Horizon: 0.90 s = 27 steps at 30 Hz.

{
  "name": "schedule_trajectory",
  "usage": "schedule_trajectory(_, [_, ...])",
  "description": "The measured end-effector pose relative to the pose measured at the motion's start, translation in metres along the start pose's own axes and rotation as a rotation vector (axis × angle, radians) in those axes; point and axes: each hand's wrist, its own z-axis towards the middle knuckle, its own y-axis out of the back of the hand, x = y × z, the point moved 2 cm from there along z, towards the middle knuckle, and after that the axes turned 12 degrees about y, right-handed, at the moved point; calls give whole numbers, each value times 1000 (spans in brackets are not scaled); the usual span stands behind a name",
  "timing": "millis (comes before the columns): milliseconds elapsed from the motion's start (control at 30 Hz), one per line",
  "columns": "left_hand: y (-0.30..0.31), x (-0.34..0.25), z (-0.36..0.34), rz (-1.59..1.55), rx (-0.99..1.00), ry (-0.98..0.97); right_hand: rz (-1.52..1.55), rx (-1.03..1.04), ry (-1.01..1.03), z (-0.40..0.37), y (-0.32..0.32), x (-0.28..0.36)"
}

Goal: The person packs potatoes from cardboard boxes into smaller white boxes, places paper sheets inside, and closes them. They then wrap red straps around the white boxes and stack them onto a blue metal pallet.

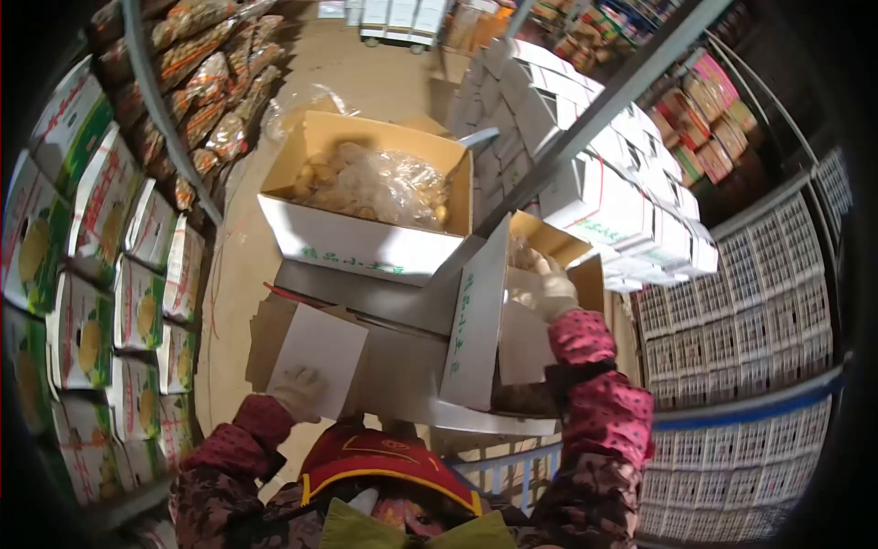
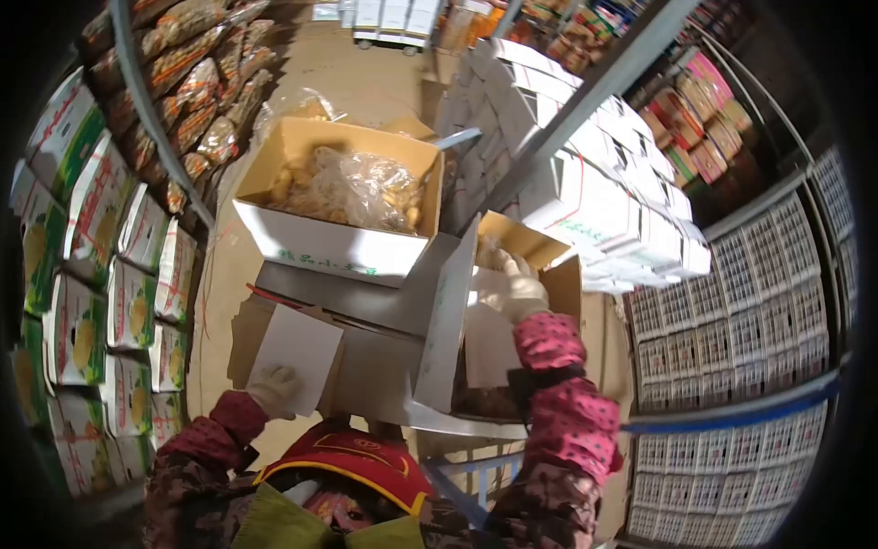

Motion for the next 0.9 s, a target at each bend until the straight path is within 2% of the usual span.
schedule_trajectory(67, [-22, 4, 8, 17, -35, -30, 5, 31, 44, 34, -11, 16])
schedule_trajectory(100, [-30, 12, 19, 43, -55, -36, -115, -73, 136, 47, -32, 0])
schedule_trajectory(167, [-71, 39, 52, -374, -181, -66, -313, -274, 306, 46, -119, -52])
schedule_trajectory(200, [-92, 53, 40, -587, -245, -63, -504, -328, 321, 27, -129, -48])
schedule_trajectory(267, [-23, 12, -12, -1000, -495, 125, -685, -380, 398, 0, -129, -41])
schedule_trajectory(300, [-29, 18, -17, -1377, -516, 184, -576, -350, 371, -3, -131, -36])
schedule_trajectory(333, [-7, 16, -35, -1565, -688, 240, -469, -323, 340, -4, -134, -32])
schedule_trajectory(400, [54, 9, -74, -1726, -1153, 230, -67, -220, 122, -1, -127, -34])
schedule_trajectory(433, [90, 0, -91, -1711, -1359, 169, -49, -160, 93, -2, -114, -26])
schedule_trajectory(500, [168, -30, -116, -1533, -1640, 17, -6, -36, 25, -10, -91, -8])
schedule_trajectory(567, [234, -60, -116, -1218, -1707, 24, -81, -50, 60, -6, -106, -25])
schedule_trajectory(600, [266, -62, -100, -815, -1755, -41, -77, -41, 70, -7, -102, -26])
schedule_trajectory(633, [297, -64, -76, -412, -1766, -103, -73, -33, 75, -8, -97, -27])
schedule_trajectory(700, [351, -78, -8, -150, -1200, 234, -14, -31, 20, -18, -61, -19])
schedule_trajectory(767, [387, -84, 59, -341, -1053, 302, 48, -28, -43, -39, -15, -14])
schedule_trajectory(800, [394, -83, 107, -170, -958, 240, 90, -301, 149, -60, -1, -19])
schedule_trajectory(833, [399, -81, 160, 1, -863, 179, 216, -441, 175, -87, 29, -2])
schedule_trajectory(867, [408, -95, 178, 35, -811, 156, 301, -488, 198, -115, 50, 4])
schedule_trajectory(900, [418, -109, 195, 66, -759, 131, 402, -645, 187, -142, 43, -3])
